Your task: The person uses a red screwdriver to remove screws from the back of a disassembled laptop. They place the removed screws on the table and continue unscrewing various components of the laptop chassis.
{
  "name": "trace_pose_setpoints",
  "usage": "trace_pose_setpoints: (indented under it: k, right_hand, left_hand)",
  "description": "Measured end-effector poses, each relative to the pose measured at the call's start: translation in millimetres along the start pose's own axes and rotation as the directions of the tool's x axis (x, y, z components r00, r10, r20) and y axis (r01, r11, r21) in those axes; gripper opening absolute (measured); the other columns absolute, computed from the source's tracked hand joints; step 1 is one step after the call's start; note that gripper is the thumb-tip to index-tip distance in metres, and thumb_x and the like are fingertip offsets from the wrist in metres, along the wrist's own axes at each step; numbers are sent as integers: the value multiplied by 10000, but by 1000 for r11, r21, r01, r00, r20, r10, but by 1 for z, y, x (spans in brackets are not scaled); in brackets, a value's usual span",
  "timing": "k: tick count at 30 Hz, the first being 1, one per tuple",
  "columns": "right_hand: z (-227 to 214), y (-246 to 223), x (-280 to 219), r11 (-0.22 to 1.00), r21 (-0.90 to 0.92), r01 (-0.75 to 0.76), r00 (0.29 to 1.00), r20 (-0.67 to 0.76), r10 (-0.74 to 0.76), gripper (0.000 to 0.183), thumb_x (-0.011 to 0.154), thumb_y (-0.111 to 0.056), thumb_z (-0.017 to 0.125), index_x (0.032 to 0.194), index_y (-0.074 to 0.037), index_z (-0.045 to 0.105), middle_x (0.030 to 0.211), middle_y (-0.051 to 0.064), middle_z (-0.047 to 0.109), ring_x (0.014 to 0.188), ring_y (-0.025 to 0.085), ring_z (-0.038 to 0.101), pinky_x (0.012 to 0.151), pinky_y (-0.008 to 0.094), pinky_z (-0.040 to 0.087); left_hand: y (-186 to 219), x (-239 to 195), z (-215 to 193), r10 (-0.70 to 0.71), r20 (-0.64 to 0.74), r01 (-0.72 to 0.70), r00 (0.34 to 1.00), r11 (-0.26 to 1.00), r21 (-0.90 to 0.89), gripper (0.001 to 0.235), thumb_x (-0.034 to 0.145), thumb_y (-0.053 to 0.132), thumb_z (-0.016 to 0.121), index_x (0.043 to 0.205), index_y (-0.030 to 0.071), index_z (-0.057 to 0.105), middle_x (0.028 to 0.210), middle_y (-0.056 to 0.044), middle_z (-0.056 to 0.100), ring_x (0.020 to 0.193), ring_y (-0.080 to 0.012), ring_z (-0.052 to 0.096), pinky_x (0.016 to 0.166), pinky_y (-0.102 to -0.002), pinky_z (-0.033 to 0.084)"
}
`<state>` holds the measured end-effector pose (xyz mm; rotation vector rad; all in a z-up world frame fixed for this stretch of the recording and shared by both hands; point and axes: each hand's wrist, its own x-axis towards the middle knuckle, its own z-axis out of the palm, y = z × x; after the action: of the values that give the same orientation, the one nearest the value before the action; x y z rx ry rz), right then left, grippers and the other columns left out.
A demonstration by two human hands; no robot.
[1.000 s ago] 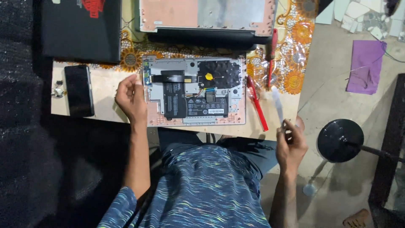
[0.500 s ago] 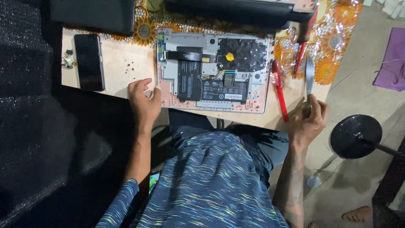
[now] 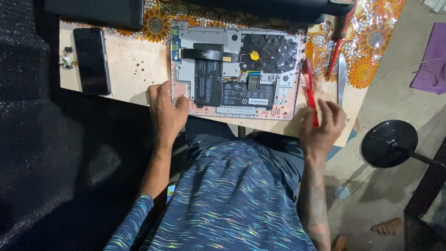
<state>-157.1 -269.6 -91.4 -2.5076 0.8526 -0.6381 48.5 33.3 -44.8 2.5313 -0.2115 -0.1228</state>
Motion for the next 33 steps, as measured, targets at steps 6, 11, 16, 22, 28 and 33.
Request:
trace_pose_setpoints:
  k: [6, 11, 16, 22, 28, 33]
  right_hand:
    - [10, -24, -2, 996, 52, 75, 997, 9, -76, 222, 892, -16, 688, 1111, 13, 710, 1054, 215, 622, 1016, 363, 615, 879, 454, 487]
    - [-5, -77, 3, 993, 113, 15, 993, 118, -29, 270, 891, -30, 691, 1152, 37, 669, 1124, 228, 606, 1050, 401, 619, 856, 462, 524]
    - [-6, -83, -2, 966, 237, -106, 982, 176, 64, 382, 870, -6, 698, 1234, 57, 602, 1240, 262, 531, 1113, 458, 568, 851, 519, 527]
    - [-2, -69, -13, 903, 403, -147, 985, 144, 97, 370, 836, 12, 726, 1185, 90, 635, 1177, 288, 563, 1032, 483, 610, 793, 452, 554]
    - [-10, -65, -27, 834, 463, -300, 950, 222, 218, 382, 825, -3, 712, 1197, 48, 646, 1195, 241, 566, 1010, 358, 630, 800, 377, 523]
    - [-15, -58, -39, 791, 506, -345, 937, 230, 262, 346, 864, -6, 700, 1201, 42, 638, 1217, 240, 540, 975, 322, 627, 780, 352, 505]
  left_hand:
    - [4, 1, 0, -9, 8, 10, 1000, 997, -71, 436, 779, 37, 729, 1172, -93, 592, 1053, -205, 487, 925, -437, 614, 644, -344, 606]
    - [6, 3, 0, -1, 7, 2, 1000, 996, -94, 401, 792, 4, 662, 1170, -107, 584, 1037, -222, 486, 901, -474, 604, 653, -376, 609]
    - [-10, 5, 3, -57, 59, 63, 997, 993, -99, 455, 762, -59, 560, 1216, -84, 592, 1071, -223, 501, 934, -482, 590, 733, -490, 586]
    - [-23, 4, 6, -118, 126, 138, 985, 977, -163, 503, 732, -72, 588, 1235, -48, 591, 1103, -203, 534, 1013, -392, 626, 802, -374, 578]
    - [-21, -5, 4, -137, 160, 168, 978, 964, -205, 550, 706, -66, 576, 1256, -58, 583, 1121, -210, 546, 1046, -416, 610, 850, -399, 552]
    - [-13, -11, 6, -121, 152, 149, 981, 970, -191, 597, 681, -72, 609, 1276, -30, 583, 1140, -174, 526, 1037, -381, 611, 871, -425, 542]
